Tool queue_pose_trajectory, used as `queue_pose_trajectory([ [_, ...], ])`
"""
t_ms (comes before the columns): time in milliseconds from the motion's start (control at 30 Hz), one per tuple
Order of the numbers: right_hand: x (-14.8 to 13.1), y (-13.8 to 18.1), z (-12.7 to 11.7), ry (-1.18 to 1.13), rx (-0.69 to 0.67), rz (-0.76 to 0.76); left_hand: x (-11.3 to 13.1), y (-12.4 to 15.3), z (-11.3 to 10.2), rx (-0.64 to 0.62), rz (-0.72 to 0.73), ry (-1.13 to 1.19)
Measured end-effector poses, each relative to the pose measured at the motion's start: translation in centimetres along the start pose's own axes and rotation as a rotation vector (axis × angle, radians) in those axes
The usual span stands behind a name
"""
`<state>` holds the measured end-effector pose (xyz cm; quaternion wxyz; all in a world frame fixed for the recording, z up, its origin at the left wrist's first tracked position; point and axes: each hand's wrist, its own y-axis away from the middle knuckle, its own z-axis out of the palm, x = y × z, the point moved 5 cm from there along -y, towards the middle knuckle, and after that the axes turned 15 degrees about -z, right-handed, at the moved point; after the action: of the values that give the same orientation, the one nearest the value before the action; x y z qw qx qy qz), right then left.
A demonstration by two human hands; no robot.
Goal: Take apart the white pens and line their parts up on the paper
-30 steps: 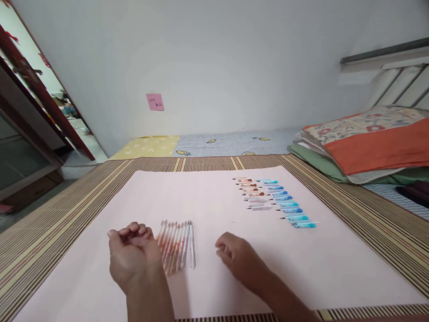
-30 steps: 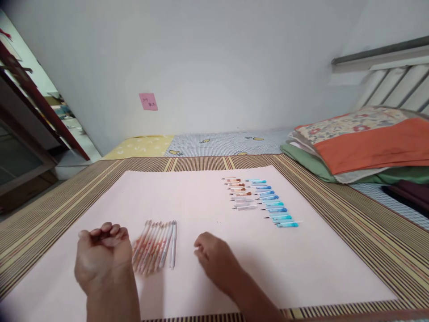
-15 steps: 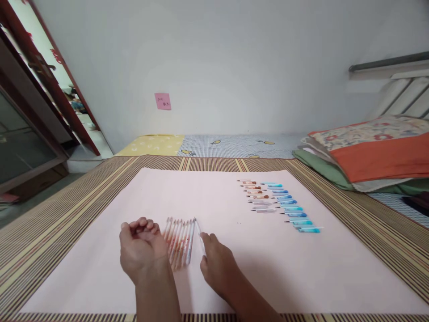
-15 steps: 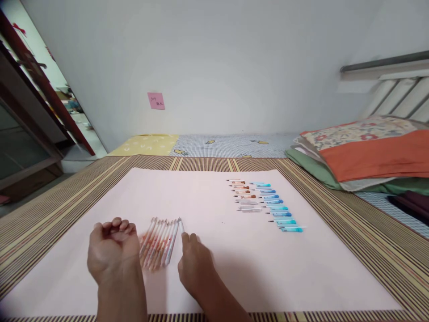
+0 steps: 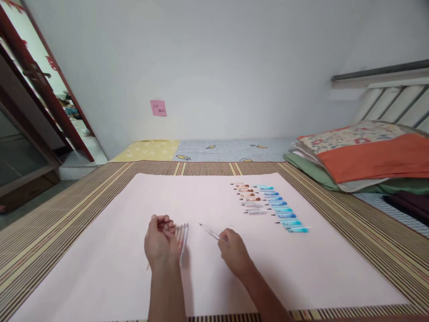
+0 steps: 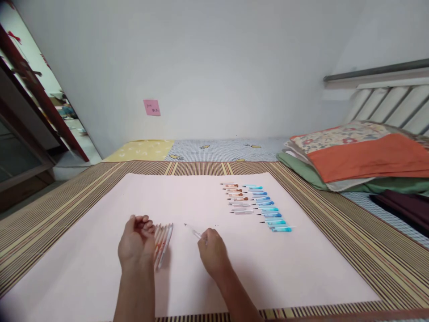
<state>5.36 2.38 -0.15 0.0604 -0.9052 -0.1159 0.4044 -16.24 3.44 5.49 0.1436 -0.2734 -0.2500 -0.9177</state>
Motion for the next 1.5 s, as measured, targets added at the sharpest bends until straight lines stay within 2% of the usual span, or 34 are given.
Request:
queue_pose_trajectory([
  [67,2.1,0.5,-0.8,-0.167,0.04,0.06,-1.3,-0.5,0.2,-0.027,-0.029,-0.151],
  [167,4.6,1.0,-1.4,-0.648,0.179,0.148,-3.6,-0.9,0.7,-0.068,-0.083,-0.366],
  [233,5.4,0.8,-1.5,-0.859,0.226,0.151,-4.9,-0.8,0.9,-0.093,-0.116,-0.446],
  [333,5.4,0.0,-2.2,-1.052,0.268,0.121,-6.9,-0.4,1.4,-0.171,-0.171,-0.575],
  [433,4.8,-0.8,-3.2,-1.133,0.304,0.096,-8.5,0.3,2.0,-0.323,-0.194,-0.678],
  [500,4.4,-1.1,-4.1,-1.188,0.332,0.086,-9.1,0.7,2.4,-0.4,-0.172,-0.712],
  [633,3.3,-1.3,-5.5,-1.386,0.405,0.034,-9.0,2.1,3.5,-0.469,-0.109,-0.769],
  [767,2.4,-1.5,-5.8,-1.384,0.376,-0.001,-8.8,4.1,5.1,-0.529,-0.046,-0.895],
  [933,2.6,-1.6,-5.8,-1.383,0.432,0.005,-9.9,5.2,6.2,-0.509,0.017,-0.906],
  [1167,3.5,-1.6,-5.7,-1.3,0.478,-0.006,-12.6,5.3,5.7,-0.508,0.034,-0.859],
  [1333,2.9,-1.5,-5.7,-1.18,0.422,-0.063,-13.3,5.0,4.7,-0.44,0.023,-0.865],
  [1500,2.6,-1.5,-5.7,-1.091,0.425,-0.084,-13.3,4.2,4.4,-0.367,-0.009,-0.858],
])
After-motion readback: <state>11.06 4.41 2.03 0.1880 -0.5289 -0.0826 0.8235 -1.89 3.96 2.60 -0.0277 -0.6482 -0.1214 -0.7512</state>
